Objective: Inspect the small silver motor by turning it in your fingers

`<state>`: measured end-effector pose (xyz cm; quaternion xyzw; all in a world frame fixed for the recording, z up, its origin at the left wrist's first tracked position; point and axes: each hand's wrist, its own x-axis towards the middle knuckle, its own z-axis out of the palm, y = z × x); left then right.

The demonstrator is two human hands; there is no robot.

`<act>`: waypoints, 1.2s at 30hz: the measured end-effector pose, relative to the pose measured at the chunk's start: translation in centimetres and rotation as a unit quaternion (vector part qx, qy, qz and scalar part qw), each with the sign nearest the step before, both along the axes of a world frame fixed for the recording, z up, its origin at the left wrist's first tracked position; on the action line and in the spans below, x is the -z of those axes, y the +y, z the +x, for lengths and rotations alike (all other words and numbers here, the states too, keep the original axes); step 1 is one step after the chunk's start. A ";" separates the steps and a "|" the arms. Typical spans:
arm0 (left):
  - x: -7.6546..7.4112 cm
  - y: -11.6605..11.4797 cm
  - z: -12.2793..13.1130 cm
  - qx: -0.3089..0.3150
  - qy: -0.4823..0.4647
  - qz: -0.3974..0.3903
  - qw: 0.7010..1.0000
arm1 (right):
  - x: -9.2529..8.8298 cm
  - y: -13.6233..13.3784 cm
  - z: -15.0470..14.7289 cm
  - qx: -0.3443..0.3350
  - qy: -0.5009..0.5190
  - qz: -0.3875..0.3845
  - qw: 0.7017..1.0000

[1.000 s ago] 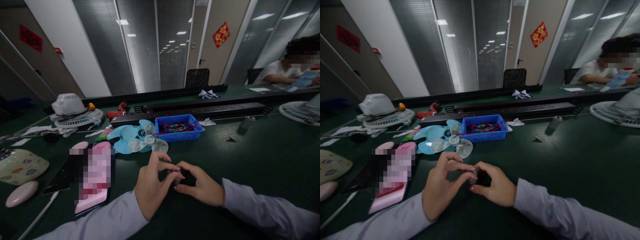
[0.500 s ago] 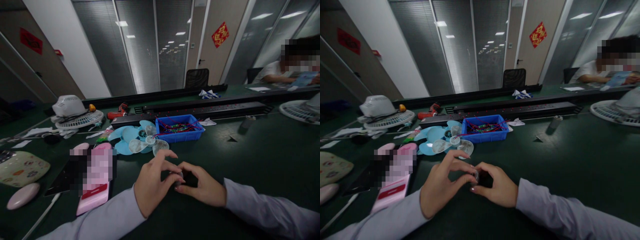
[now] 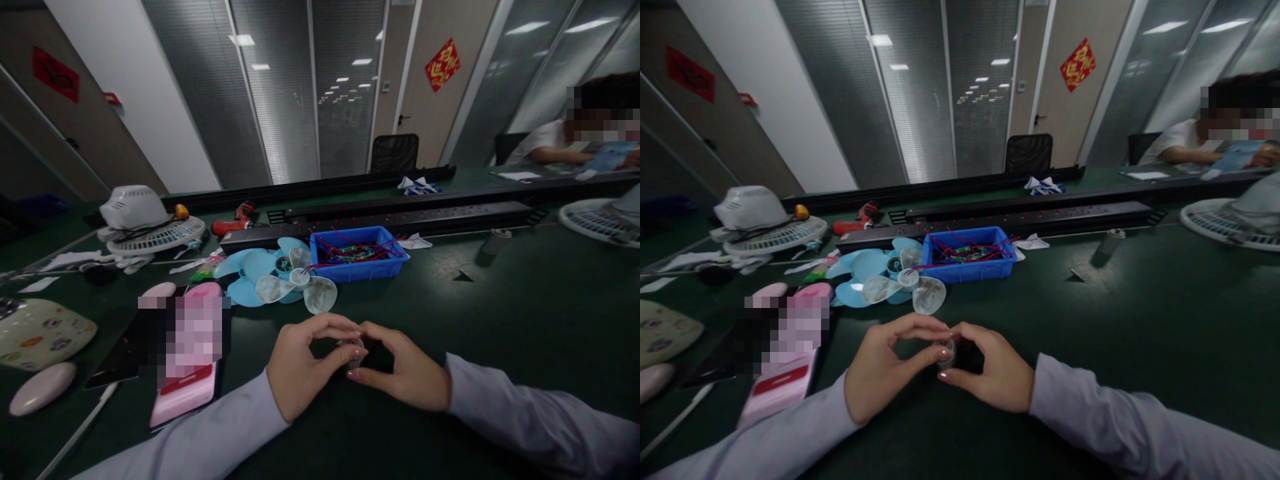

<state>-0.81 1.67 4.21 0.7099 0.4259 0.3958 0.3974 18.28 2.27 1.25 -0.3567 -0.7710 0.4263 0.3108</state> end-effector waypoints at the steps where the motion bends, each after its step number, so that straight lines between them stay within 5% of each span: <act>1: 0.1 0.0 -0.1 -0.007 0.011 0.015 1.000 | 0.0 0.0 0.0 -0.001 0.000 0.001 1.000; 5: 0.5 0.0 -0.5 -0.016 0.060 0.067 0.996 | 0.0 0.0 0.0 0.001 -0.008 0.002 1.000; 11: 1.3 -0.4 -0.5 0.001 0.056 0.038 0.998 | 0.1 0.0 -0.1 0.002 -0.005 0.012 1.000; 18: 1.7 -0.7 -0.3 -0.072 -0.003 0.015 0.997 | -0.2 0.0 -0.2 -0.004 0.008 0.002 1.000; 36: 0.2 -0.1 -0.4 -0.023 0.092 0.100 0.990 | -0.2 -0.1 -0.1 -0.004 0.000 0.008 1.000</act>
